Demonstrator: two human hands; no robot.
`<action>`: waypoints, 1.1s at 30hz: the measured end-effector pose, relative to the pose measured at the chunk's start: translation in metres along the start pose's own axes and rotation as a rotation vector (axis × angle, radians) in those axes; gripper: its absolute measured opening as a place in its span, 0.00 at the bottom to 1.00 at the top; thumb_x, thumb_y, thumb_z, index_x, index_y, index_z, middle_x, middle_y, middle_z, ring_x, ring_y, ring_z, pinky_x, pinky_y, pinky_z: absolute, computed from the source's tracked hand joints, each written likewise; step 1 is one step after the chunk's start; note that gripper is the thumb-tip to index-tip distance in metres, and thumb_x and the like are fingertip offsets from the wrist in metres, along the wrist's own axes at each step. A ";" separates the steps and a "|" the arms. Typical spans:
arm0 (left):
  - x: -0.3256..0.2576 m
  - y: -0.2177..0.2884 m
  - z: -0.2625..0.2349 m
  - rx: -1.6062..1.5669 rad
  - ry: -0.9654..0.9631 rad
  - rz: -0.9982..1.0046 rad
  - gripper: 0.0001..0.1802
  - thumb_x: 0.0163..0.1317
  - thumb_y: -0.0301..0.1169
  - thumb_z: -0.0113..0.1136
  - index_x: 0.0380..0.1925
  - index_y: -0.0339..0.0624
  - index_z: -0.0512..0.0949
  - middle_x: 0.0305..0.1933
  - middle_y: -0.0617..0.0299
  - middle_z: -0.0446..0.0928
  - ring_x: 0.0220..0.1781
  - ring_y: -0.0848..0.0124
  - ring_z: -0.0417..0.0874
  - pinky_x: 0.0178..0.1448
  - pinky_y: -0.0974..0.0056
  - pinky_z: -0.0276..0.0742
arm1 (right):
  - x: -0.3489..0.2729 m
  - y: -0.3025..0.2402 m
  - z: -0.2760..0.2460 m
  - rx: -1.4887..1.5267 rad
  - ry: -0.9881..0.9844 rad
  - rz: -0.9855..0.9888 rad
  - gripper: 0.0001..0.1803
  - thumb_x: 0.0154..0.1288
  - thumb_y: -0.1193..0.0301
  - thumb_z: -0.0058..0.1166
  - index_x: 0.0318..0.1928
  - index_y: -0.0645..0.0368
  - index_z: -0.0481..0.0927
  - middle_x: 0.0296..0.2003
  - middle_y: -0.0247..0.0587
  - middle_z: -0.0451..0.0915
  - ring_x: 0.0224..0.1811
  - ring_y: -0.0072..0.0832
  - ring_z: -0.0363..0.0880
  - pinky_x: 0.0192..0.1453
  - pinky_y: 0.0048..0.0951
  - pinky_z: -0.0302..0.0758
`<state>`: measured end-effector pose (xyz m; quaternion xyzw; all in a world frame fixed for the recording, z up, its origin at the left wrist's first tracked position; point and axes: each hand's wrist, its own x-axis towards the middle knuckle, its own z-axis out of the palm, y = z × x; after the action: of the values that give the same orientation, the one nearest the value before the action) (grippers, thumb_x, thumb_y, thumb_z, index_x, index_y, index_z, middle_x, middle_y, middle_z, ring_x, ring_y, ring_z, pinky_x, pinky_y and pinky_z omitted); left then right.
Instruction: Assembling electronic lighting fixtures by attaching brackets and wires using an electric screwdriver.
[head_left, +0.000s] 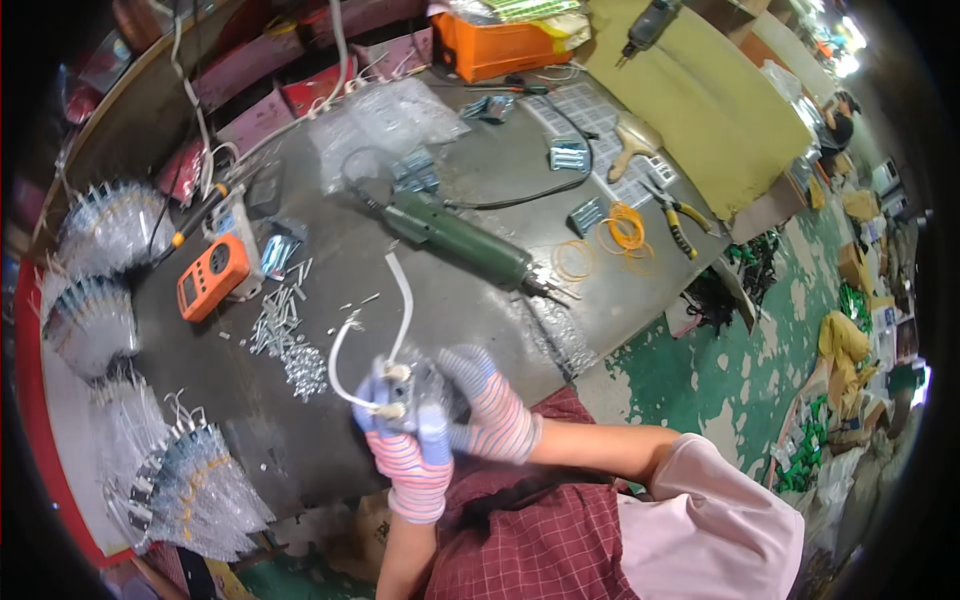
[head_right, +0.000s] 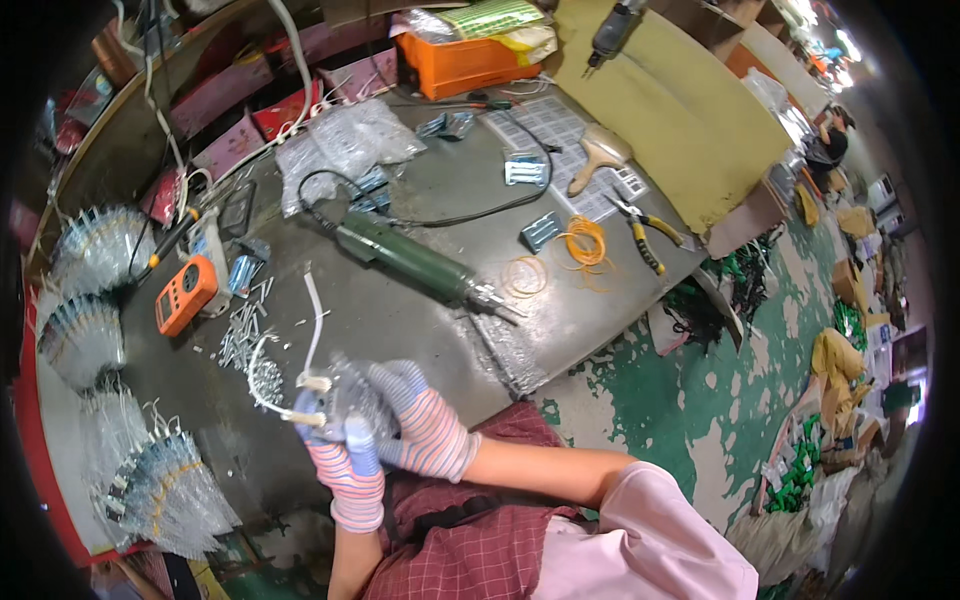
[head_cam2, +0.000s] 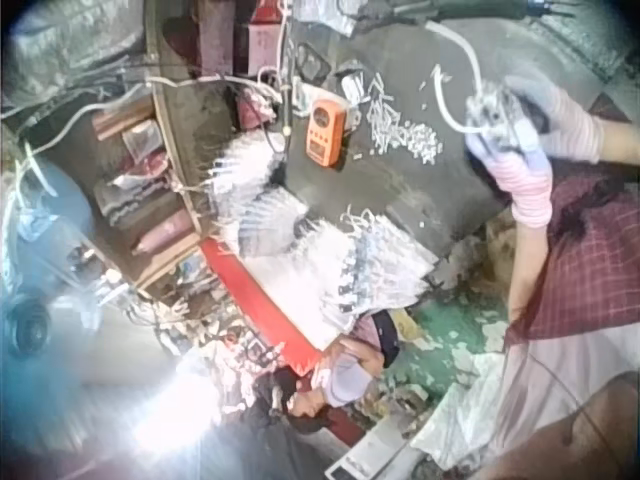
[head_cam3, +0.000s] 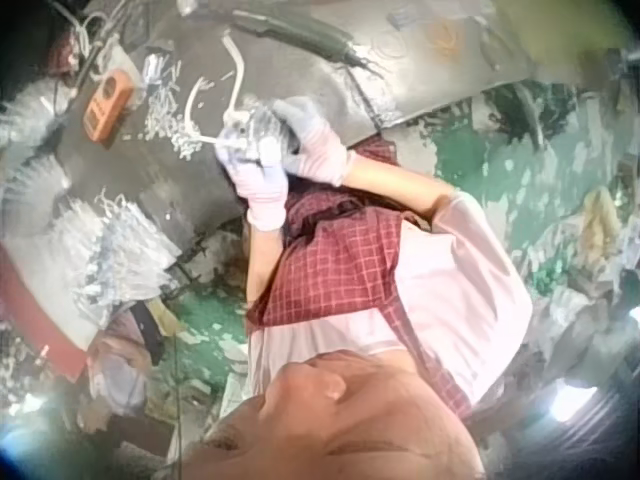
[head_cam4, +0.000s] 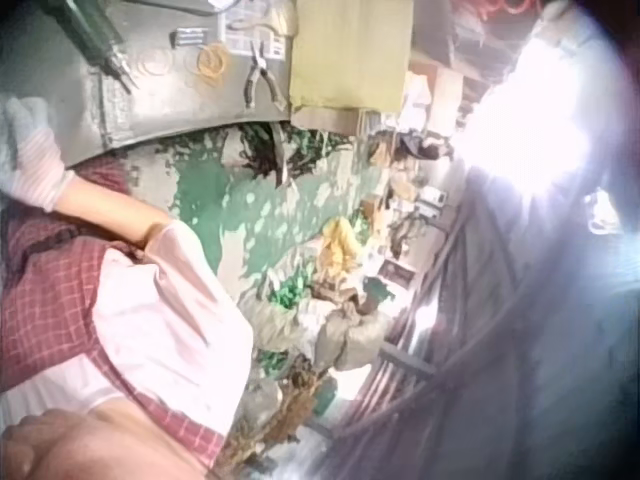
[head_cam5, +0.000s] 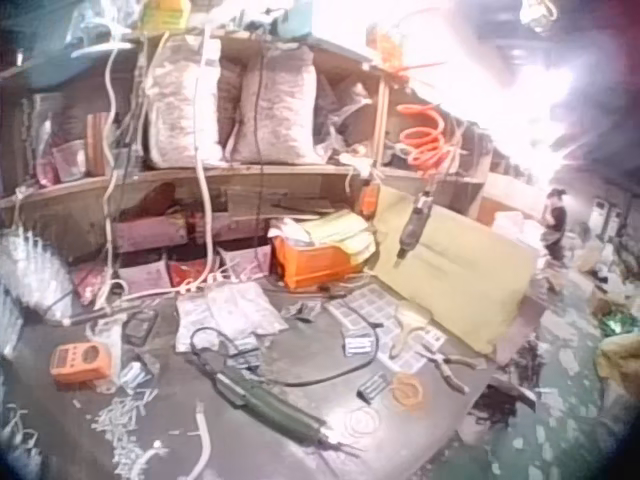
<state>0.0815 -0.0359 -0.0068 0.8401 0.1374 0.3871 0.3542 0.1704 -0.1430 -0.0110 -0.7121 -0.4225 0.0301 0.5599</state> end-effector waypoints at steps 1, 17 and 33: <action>-0.001 0.003 0.003 -0.271 0.057 -0.164 0.31 0.67 0.35 0.57 0.67 0.35 0.61 0.63 0.48 0.68 0.60 0.58 0.74 0.65 0.56 0.68 | -0.002 -0.005 0.004 0.015 -0.013 0.001 0.44 0.51 0.59 0.70 0.65 0.62 0.64 0.50 0.55 0.71 0.50 0.52 0.74 0.55 0.42 0.75; -0.009 -0.003 -0.021 -1.352 0.185 -0.983 0.39 0.55 0.36 0.65 0.68 0.48 0.63 0.51 0.54 0.75 0.43 0.64 0.80 0.39 0.57 0.82 | 0.201 0.129 -0.191 -1.112 -0.068 0.718 0.29 0.56 0.52 0.58 0.54 0.56 0.78 0.50 0.52 0.81 0.54 0.48 0.80 0.60 0.42 0.75; -0.007 -0.011 -0.030 -1.406 0.074 -1.030 0.36 0.57 0.36 0.67 0.64 0.41 0.66 0.54 0.52 0.74 0.47 0.60 0.81 0.44 0.55 0.84 | 0.044 0.014 -0.078 0.490 -0.352 0.752 0.12 0.66 0.69 0.56 0.46 0.63 0.81 0.37 0.37 0.83 0.38 0.23 0.80 0.44 0.27 0.77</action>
<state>0.0547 -0.0173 -0.0048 0.2471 0.2408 0.2011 0.9168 0.2466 -0.1756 0.0252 -0.6467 -0.2044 0.4491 0.5816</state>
